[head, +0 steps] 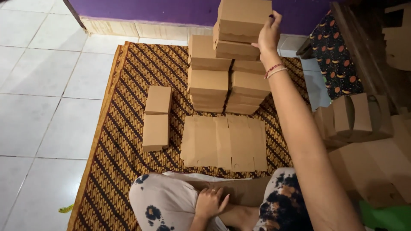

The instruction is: Assembling cardboard boxes by folding flat templates and stacking the finished products.

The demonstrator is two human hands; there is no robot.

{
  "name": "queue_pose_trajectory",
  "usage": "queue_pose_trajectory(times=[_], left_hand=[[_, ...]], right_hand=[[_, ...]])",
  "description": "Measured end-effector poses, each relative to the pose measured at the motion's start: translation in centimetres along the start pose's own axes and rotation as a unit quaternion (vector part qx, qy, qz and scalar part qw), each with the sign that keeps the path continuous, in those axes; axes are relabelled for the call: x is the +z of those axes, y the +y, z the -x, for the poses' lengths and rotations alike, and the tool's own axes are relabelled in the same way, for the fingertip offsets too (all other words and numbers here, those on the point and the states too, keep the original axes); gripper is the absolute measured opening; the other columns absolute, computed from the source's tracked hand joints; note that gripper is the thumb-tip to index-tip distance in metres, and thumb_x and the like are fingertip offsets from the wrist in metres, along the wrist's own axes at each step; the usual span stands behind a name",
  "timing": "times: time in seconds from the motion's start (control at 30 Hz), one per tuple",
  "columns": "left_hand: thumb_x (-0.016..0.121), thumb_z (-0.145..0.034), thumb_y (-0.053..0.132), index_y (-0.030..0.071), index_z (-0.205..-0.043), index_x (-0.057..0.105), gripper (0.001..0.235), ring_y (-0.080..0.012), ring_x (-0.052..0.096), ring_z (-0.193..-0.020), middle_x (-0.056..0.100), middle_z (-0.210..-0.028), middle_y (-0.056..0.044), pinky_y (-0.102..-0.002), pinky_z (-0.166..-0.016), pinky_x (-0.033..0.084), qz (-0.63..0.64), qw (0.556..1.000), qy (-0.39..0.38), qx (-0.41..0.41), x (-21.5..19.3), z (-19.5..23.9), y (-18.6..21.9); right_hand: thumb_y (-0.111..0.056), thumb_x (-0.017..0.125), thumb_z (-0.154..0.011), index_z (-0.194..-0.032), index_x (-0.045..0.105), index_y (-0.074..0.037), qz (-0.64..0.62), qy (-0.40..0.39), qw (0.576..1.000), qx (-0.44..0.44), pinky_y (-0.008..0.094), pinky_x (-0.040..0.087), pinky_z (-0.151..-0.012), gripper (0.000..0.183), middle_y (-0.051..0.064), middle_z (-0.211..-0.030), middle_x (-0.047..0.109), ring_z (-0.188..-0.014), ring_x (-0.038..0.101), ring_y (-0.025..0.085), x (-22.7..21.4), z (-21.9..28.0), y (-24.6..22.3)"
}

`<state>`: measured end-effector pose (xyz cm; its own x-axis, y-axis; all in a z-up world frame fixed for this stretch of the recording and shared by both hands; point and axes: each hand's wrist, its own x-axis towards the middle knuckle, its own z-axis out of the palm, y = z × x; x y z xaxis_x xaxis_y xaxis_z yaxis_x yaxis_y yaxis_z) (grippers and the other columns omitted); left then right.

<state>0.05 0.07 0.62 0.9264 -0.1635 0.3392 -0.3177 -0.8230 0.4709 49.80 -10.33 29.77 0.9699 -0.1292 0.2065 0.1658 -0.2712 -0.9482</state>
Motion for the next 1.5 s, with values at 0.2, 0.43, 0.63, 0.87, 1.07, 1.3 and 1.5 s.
queue_pose_trajectory(times=[0.2,0.43,0.63,0.87,1.07,1.3,1.5], left_hand=[[0.063,-0.094,0.038,0.004,-0.097,0.073,0.036,-0.0284,0.067,-0.061,0.071,-0.080,-0.012,-0.036,-0.058,0.050,0.005,1.000,0.000,-0.005,0.1,0.0,0.0],[0.063,-0.093,0.038,0.005,-0.093,0.074,0.034,-0.0279,0.067,-0.060,0.072,-0.076,-0.012,-0.035,-0.058,0.051,0.009,1.000,0.006,-0.003,0.4,0.2,-0.1],[0.062,-0.094,0.038,0.006,-0.092,0.072,0.034,-0.0278,0.067,-0.060,0.071,-0.076,-0.012,-0.036,-0.057,0.051,-0.001,1.000,0.001,-0.002,0.5,0.2,-0.2],[0.063,-0.094,0.037,0.005,-0.093,0.073,0.034,-0.0284,0.067,-0.059,0.071,-0.077,-0.011,-0.036,-0.057,0.050,0.011,1.000,0.000,-0.003,0.4,0.1,-0.2],[0.062,-0.094,0.038,0.005,-0.094,0.074,0.035,-0.0299,0.066,-0.058,0.070,-0.077,-0.013,-0.038,-0.060,0.052,0.008,1.000,0.000,-0.007,0.5,0.2,-0.1],[0.061,-0.095,0.038,0.006,-0.094,0.074,0.035,-0.0281,0.066,-0.061,0.071,-0.078,-0.011,-0.036,-0.060,0.051,-0.003,1.000,-0.003,-0.003,0.5,0.2,-0.2],[0.062,-0.094,0.037,0.006,-0.095,0.073,0.033,-0.0282,0.067,-0.063,0.072,-0.080,-0.011,-0.036,-0.061,0.051,0.000,1.000,0.012,0.005,0.3,0.0,-0.1]], right_hand=[[-0.040,0.025,-0.102,-0.149,0.034,-0.027,0.051,0.025,0.998,0.029,0.041,0.075,-0.082,0.049,0.013,-0.147,0.051,-0.120,0.066,0.031,0.2,-0.8,0.4],[-0.039,0.023,-0.104,-0.143,0.047,-0.016,0.215,0.065,0.973,-0.060,0.051,0.020,-0.109,0.051,0.008,-0.134,0.069,-0.121,0.058,0.030,0.2,-4.1,4.5],[-0.036,0.024,-0.102,-0.140,0.051,-0.015,0.209,0.054,0.975,-0.043,0.050,0.016,-0.110,0.051,0.005,-0.131,0.070,-0.119,0.061,0.027,-0.5,-4.5,4.6],[-0.045,0.021,-0.102,-0.142,0.052,-0.021,0.229,0.046,0.972,0.008,0.051,0.020,-0.110,0.056,0.006,-0.127,0.070,-0.113,0.063,0.027,-0.8,-2.7,2.2],[-0.048,0.027,-0.104,-0.151,0.042,-0.024,0.145,0.012,0.984,0.103,0.022,0.063,-0.069,0.055,0.004,-0.130,0.061,-0.097,0.064,0.013,-0.9,-0.2,-0.3],[-0.051,0.026,-0.101,-0.154,0.039,-0.025,0.143,0.010,0.983,0.111,0.032,0.065,-0.081,0.060,0.018,-0.144,0.037,-0.123,0.046,0.032,-0.9,-0.9,0.5],[-0.043,0.026,-0.105,-0.155,0.036,-0.026,0.185,-0.003,0.979,0.088,0.043,0.052,-0.095,0.054,0.019,-0.148,0.035,-0.129,0.040,0.038,-1.7,-1.4,0.9]])
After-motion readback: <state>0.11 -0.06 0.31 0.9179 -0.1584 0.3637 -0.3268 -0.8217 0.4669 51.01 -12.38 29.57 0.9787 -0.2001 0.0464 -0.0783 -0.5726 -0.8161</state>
